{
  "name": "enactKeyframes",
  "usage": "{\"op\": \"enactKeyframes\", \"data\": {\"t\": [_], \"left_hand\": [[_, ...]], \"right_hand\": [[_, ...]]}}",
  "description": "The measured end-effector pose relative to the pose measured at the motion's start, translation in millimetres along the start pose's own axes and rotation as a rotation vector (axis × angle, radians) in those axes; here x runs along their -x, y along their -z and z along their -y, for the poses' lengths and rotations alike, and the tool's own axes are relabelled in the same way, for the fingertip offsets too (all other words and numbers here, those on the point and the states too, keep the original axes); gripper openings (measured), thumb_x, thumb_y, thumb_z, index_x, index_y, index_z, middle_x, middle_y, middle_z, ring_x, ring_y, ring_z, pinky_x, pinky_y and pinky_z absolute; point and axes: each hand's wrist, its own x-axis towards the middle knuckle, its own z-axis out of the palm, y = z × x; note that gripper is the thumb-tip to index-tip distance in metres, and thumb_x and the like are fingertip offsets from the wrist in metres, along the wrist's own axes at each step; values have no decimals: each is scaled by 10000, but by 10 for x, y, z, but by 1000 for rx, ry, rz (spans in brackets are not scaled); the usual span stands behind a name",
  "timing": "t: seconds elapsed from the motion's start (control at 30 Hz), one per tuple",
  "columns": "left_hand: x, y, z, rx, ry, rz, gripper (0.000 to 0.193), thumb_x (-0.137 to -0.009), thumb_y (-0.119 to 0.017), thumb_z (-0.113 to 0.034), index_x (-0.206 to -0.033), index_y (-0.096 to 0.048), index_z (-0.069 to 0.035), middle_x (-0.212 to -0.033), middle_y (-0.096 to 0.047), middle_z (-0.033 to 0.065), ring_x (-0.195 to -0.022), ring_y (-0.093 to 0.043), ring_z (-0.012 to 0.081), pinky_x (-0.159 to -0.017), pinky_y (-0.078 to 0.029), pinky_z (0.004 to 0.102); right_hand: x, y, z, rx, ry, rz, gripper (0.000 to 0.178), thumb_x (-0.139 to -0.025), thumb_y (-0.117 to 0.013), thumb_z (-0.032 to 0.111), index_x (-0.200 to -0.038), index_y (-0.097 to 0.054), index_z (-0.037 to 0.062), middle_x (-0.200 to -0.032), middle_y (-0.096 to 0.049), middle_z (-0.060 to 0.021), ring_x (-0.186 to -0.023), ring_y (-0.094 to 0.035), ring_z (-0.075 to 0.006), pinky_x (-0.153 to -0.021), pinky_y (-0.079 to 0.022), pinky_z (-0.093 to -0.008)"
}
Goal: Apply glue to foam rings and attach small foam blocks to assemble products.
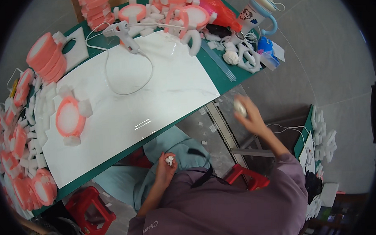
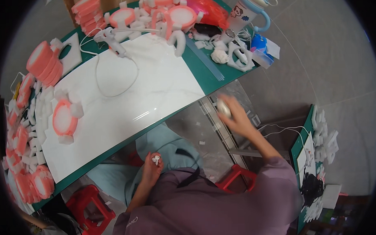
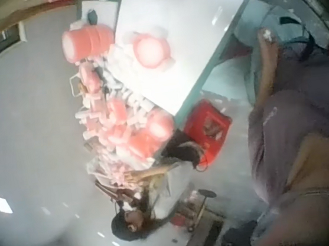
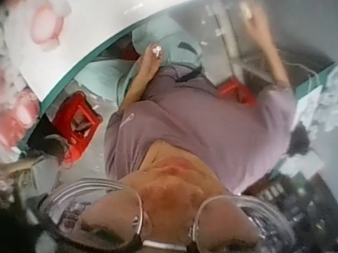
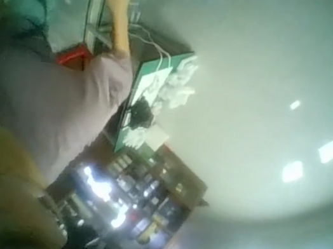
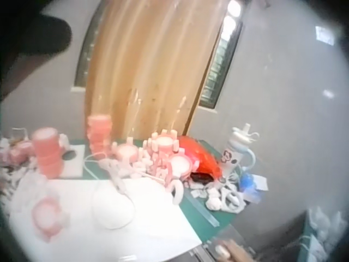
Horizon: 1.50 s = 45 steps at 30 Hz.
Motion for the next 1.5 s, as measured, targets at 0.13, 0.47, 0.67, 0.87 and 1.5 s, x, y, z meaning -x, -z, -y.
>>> {"op": "enactKeyframes", "data": {"t": [0.13,0.47,0.67,0.87,1.5], "left_hand": [[9,-97,15,-55,54,6,363,-912,-310,-347,-846,-511,-53,-660,-455,27,-594,-445,116,-559,-384,215],[112,125,-18,-46,0,-131,360,-902,-341,-350,-854,-524,-43,-651,-460,29,-592,-448,127,-573,-381,234],[10,-33,-9,-89,41,-109,359,-902,-336,-344,-847,-523,-43,-651,-456,30,-589,-443,133,-546,-354,230],[-66,-291,-71,-143,18,-59,372,-902,-318,-358,-854,-516,-47,-646,-446,30,-581,-440,132,-513,-322,228],[249,-844,-536,65,-136,-69,384,-911,-261,-345,-1148,-402,-78,-1099,-485,42,-1004,-484,179,-810,-410,330]], "right_hand": [[-673,-142,-133,304,158,-94,554,-733,-589,228,-1220,-371,78,-1036,-446,-141,-928,-446,-297,-792,-337,-384],[-1209,928,-1312,587,-280,-1064,530,-735,-579,442,-1034,-523,8,-953,-551,-173,-904,-527,-306,-809,-392,-398],[-1008,2124,-3166,-669,-912,-865,491,-744,-625,363,-1036,-492,-9,-931,-548,-125,-839,-551,-239,-764,-437,-346],[-1930,2756,-2665,-1091,-130,-911,176,-834,-524,138,-954,-506,11,-892,-560,-92,-837,-553,-211,-744,-469,-324],[-231,-1313,1162,-533,484,169,124,-682,-569,14,-801,-553,-14,-1116,-494,-223,-1101,-426,-381,-933,-302,-454]]}}
